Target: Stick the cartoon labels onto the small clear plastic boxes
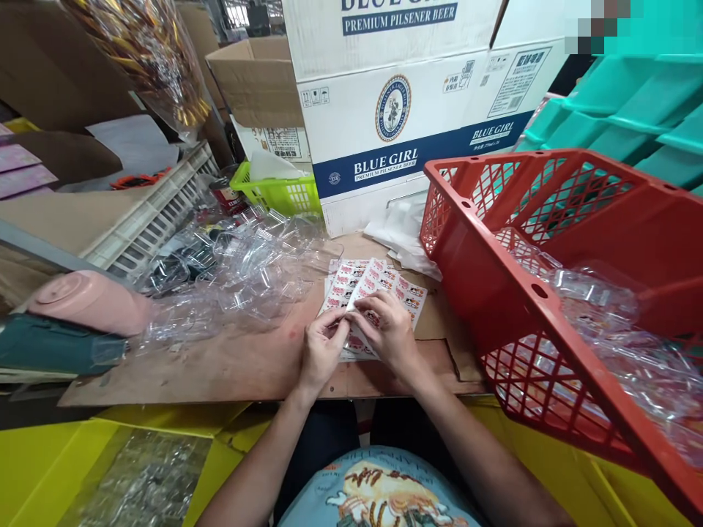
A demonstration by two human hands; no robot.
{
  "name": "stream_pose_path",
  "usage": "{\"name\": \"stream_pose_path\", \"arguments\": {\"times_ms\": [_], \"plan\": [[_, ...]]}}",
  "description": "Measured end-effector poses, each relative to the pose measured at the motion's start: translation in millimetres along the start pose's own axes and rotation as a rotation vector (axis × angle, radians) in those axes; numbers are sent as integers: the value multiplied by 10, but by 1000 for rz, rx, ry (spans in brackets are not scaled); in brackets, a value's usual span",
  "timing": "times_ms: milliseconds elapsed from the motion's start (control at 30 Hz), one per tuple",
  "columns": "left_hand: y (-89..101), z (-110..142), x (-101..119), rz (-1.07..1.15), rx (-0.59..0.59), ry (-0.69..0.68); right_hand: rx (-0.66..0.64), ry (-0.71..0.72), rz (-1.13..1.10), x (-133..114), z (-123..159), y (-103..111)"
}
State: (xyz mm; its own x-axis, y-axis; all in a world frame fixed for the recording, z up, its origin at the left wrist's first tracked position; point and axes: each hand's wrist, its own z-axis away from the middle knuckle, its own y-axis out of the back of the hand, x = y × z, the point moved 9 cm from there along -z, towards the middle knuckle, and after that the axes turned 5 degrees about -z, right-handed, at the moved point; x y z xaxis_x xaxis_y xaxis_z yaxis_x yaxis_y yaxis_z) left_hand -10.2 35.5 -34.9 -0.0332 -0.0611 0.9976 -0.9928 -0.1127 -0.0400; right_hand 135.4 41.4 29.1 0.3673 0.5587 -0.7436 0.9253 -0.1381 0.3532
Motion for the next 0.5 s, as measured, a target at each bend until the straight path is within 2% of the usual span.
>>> {"name": "stream_pose_path", "arguments": {"times_ms": [133, 333, 400, 500], "plan": [[-46, 25, 49, -29, -6, -50, 33, 3, 5, 10, 60, -86], [58, 18, -247, 84, 54, 92, 166, -90, -34, 216, -49, 128], [56, 8, -263, 99, 55, 107, 133, -74, -33, 178, -70, 132], [-10, -7, -159, 146, 28, 73, 2, -7, 6, 29, -30, -12]]}}
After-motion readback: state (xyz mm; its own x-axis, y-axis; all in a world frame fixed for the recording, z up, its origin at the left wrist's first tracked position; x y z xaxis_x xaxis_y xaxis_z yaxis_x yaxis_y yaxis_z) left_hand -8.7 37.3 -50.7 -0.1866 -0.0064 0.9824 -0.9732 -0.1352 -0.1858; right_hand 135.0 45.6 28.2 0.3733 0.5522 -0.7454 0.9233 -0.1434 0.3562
